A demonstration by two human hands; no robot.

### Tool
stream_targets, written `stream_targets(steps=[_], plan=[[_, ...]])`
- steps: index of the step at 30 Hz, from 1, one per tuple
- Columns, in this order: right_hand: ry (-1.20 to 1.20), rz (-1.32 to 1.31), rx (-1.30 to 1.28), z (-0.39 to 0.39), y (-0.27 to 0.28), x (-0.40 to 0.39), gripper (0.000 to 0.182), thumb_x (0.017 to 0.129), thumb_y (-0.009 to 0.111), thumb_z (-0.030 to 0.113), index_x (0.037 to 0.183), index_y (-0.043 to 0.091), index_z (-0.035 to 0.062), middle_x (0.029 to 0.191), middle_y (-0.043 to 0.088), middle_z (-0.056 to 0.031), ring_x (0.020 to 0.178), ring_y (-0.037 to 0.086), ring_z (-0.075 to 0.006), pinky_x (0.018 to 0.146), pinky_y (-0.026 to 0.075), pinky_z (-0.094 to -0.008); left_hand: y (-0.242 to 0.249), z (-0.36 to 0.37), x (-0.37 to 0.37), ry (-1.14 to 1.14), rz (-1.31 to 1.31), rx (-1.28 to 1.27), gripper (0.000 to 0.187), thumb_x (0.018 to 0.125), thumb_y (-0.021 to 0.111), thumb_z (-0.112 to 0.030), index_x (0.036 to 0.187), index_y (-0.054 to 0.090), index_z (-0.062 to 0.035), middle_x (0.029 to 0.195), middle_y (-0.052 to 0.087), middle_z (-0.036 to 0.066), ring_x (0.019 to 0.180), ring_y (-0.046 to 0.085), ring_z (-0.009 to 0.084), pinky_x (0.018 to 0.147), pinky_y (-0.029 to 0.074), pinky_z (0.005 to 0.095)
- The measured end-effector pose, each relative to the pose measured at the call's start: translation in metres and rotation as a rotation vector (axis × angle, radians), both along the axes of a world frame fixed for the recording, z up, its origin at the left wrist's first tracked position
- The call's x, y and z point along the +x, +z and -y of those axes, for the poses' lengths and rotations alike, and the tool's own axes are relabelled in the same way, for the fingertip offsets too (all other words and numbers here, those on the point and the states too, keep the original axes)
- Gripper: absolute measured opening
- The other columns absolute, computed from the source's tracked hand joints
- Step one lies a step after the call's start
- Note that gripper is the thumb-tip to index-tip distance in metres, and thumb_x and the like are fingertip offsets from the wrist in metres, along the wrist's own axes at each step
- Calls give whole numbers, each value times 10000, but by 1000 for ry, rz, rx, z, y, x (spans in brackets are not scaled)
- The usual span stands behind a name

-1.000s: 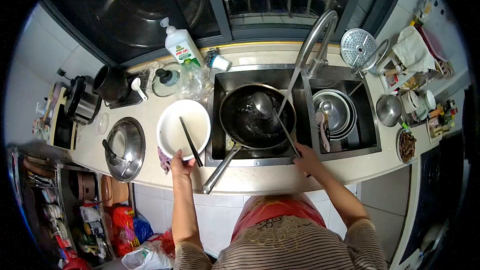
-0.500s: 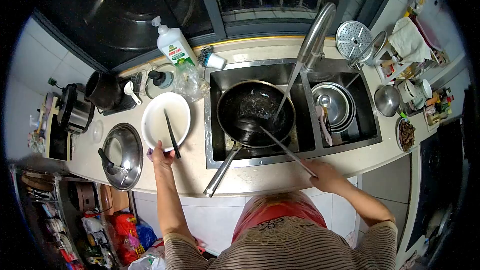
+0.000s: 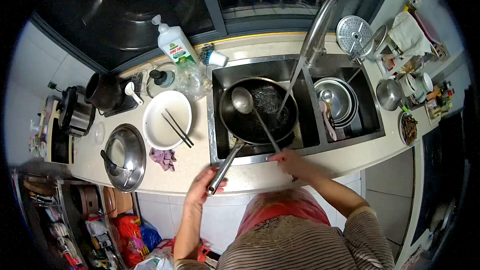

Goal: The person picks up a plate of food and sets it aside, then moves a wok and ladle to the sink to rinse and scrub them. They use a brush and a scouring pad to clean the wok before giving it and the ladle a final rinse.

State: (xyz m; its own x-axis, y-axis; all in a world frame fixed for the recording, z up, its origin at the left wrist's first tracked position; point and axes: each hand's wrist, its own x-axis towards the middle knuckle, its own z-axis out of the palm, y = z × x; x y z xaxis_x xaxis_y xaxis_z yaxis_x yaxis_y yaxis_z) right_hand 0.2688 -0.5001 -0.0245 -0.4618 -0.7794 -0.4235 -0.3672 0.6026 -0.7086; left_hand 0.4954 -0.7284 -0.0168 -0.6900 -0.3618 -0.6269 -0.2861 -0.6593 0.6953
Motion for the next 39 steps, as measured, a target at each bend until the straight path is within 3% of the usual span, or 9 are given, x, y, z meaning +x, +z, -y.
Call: stream_targets(steps=[1, 4, 7, 13, 16, 20, 23, 32, 39], plan=[[43, 167, 149, -3, 13, 6, 421, 729, 532, 76, 1149, 533, 116, 968, 569, -149, 862, 553, -230, 768, 414, -310, 9, -9, -3, -46, 25, 35, 374, 872, 482, -212, 1174, 429, 2, 964, 594, 133, 649, 625, 211, 521, 543, 297], [134, -117, -96, -41, 16, 8, 396, 723, 558, 81, 1113, 567, 149, 893, 595, -128, 763, 561, -213, 701, 437, -304, -3, -5, -2, -47, -17, 90, 371, 860, 482, -182, 1164, 431, 25, 941, 603, 150, 582, 620, 221, 472, 532, 287], [-12, 33, 94, -55, 52, -7, 415, 706, 594, 97, 1117, 564, 145, 844, 604, -124, 712, 563, -227, 655, 446, -309, -10, 3, -6, -91, -21, 191, 362, 833, 482, -145, 1146, 443, 33, 897, 612, 164, 563, 618, 223, 464, 528, 285], [-190, -279, 30, -80, 52, -16, 529, 756, 554, 129, 1256, 383, 112, 912, 579, -206, 795, 568, -343, 736, 443, -423, -38, -19, -17, 4, -124, 583, 332, 747, 494, -172, 1001, 505, 42, 766, 591, 175, 501, 572, 232, 419, 504, 262], [-236, -197, 279, -72, 61, -25, 597, 761, 544, 134, 1298, 291, 73, 961, 568, -216, 847, 553, -370, 766, 434, -445, -29, -50, -55, 15, -350, 943, 370, 719, 516, -161, 1023, 482, 47, 838, 545, 121, 549, 557, 159, 426, 490, 210], [-178, -303, 232, -67, 36, -40, 587, 743, 540, 111, 1275, 312, 13, 960, 539, -250, 889, 529, -374, 772, 417, -422, 23, -94, -104, 69, -399, 1148, 291, 753, 463, 10, 1043, 463, 27, 774, 479, 62, 453, 361, 54, 337, 295, 164], [-131, -338, 83, -63, 27, -55, 585, 752, 540, 131, 1275, 307, 12, 947, 534, -246, 896, 515, -384, 783, 406, -424, 39, -82, -112, 65, -340, 1264, 215, 772, 460, 3, 985, 466, 31, 697, 457, 27, 452, 372, 49, 341, 308, 160], [-152, -135, -207, -103, 22, -67, 538, 760, 520, 95, 1248, 331, -34, 1111, 489, -269, 989, 508, -383, 870, 399, -423, 135, -63, -142, -130, 118, 560, 231, 684, 487, 53, 913, 462, 35, 641, 470, 40, 423, 388, 61, 324, 307, 180], [-226, -58, -240, -135, 27, -74, 595, 725, 509, 57, 1277, 303, -21, 914, 555, -267, 792, 571, -360, 712, 447, -416, 180, -72, -129, -286, 309, 105, 408, 646, 513, -4, 1037, 410, 50, 645, 453, 66, 398, 396, 87, 302, 313, 211]])
